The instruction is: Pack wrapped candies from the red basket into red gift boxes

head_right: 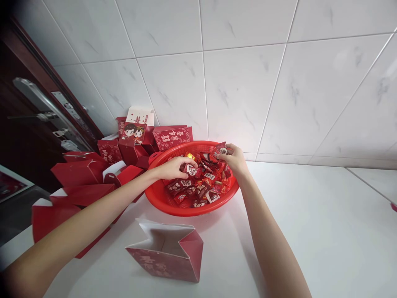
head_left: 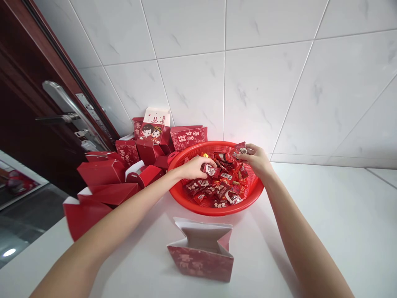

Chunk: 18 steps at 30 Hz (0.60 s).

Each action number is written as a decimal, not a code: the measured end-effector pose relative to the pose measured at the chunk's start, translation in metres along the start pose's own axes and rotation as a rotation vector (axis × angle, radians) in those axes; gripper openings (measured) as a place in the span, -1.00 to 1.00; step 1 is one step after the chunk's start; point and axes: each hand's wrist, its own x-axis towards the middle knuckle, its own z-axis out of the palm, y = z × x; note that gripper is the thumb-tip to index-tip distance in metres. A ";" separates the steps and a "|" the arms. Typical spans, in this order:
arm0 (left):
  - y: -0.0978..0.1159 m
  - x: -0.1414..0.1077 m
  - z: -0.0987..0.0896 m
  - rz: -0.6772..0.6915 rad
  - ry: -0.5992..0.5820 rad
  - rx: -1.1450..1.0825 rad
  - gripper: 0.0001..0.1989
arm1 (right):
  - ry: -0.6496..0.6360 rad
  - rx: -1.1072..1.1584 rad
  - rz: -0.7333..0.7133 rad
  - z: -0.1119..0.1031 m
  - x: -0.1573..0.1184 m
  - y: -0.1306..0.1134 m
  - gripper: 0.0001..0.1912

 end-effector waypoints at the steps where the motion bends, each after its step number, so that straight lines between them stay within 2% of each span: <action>1: -0.001 0.000 0.000 0.010 0.012 -0.010 -0.50 | -0.007 0.004 0.004 0.000 0.000 -0.001 -0.60; 4: -0.003 0.000 0.000 0.016 0.022 -0.074 -0.49 | -0.015 0.018 0.017 0.001 -0.001 -0.002 -0.59; 8: -0.005 0.002 0.001 -0.015 -0.044 -0.190 -0.54 | -0.024 0.030 0.019 0.001 0.000 -0.001 -0.58; 11: -0.007 0.004 -0.005 -0.054 0.058 -0.215 -0.51 | -0.020 0.023 0.018 0.002 0.000 -0.001 -0.61; 15: -0.012 0.003 -0.023 -0.159 0.319 -0.041 -0.57 | -0.010 0.013 0.022 0.002 -0.001 -0.001 -0.62; 16: -0.013 0.002 -0.028 -0.198 0.334 0.027 -0.59 | -0.011 0.013 0.022 0.002 -0.001 -0.001 -0.62; 18: -0.014 0.002 -0.034 -0.286 0.270 0.179 -0.64 | -0.017 0.013 0.019 0.001 -0.001 -0.001 -0.61</action>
